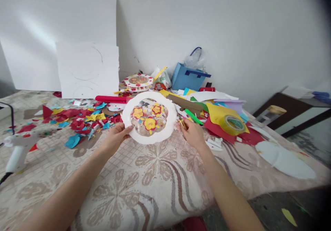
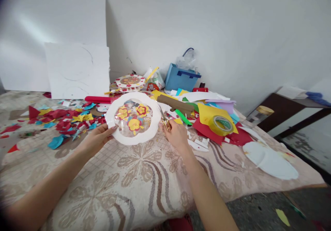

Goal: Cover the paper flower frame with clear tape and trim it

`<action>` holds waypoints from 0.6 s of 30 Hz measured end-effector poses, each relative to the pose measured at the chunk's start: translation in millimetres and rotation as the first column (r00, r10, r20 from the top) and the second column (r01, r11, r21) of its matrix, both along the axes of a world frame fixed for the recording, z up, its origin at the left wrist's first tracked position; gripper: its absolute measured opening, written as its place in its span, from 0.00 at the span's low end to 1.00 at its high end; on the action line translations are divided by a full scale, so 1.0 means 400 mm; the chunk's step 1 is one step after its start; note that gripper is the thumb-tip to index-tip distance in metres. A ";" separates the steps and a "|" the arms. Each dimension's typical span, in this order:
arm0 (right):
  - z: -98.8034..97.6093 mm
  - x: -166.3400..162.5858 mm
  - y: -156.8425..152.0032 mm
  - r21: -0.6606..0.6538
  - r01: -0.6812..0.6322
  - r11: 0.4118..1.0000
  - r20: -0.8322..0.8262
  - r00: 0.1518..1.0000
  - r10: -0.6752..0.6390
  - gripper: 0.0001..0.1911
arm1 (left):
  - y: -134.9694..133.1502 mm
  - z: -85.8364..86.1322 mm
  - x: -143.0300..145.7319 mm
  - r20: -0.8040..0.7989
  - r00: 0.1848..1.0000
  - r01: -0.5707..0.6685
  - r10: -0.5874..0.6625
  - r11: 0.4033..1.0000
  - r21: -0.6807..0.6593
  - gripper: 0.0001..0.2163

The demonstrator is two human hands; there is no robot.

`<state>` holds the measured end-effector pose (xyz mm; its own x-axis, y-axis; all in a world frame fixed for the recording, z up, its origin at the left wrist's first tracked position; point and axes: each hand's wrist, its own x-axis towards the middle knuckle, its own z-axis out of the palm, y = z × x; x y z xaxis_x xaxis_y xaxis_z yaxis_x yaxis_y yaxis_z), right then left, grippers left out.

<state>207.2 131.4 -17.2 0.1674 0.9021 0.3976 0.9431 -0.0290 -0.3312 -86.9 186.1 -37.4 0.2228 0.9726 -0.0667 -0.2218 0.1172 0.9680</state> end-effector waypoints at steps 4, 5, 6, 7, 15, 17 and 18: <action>-0.005 0.006 0.003 0.014 0.013 1.000 0.067 0.998 -0.014 0.15 | 0.001 -0.001 0.001 -0.010 1.000 -0.023 0.023 1.000 0.000 0.15; -0.007 0.008 0.004 0.015 0.015 1.000 0.079 0.997 -0.016 0.15 | 0.001 -0.001 0.001 -0.007 1.000 -0.026 0.026 1.000 -0.003 0.15; -0.009 0.010 0.005 0.014 0.017 1.000 0.090 0.996 -0.019 0.15 | 0.001 -0.001 0.001 -0.003 1.000 -0.027 0.027 1.000 -0.006 0.15; -0.010 0.011 0.006 0.012 0.020 1.000 0.099 0.995 -0.021 0.15 | 0.000 0.000 0.002 0.001 1.000 -0.027 0.027 1.000 -0.011 0.15; -0.011 0.013 0.012 0.001 0.062 0.998 0.132 0.989 -0.062 0.16 | 0.001 0.004 0.000 0.014 0.999 -0.036 0.036 0.999 -0.024 0.14; -0.011 0.014 0.014 0.002 0.045 0.999 0.098 0.994 -0.045 0.16 | 0.002 0.006 0.000 0.011 0.999 -0.037 0.038 0.999 -0.027 0.14; -0.013 0.016 0.016 0.006 0.020 1.000 0.059 0.998 -0.020 0.16 | 0.002 0.007 -0.001 0.010 0.999 -0.039 0.039 0.999 -0.029 0.13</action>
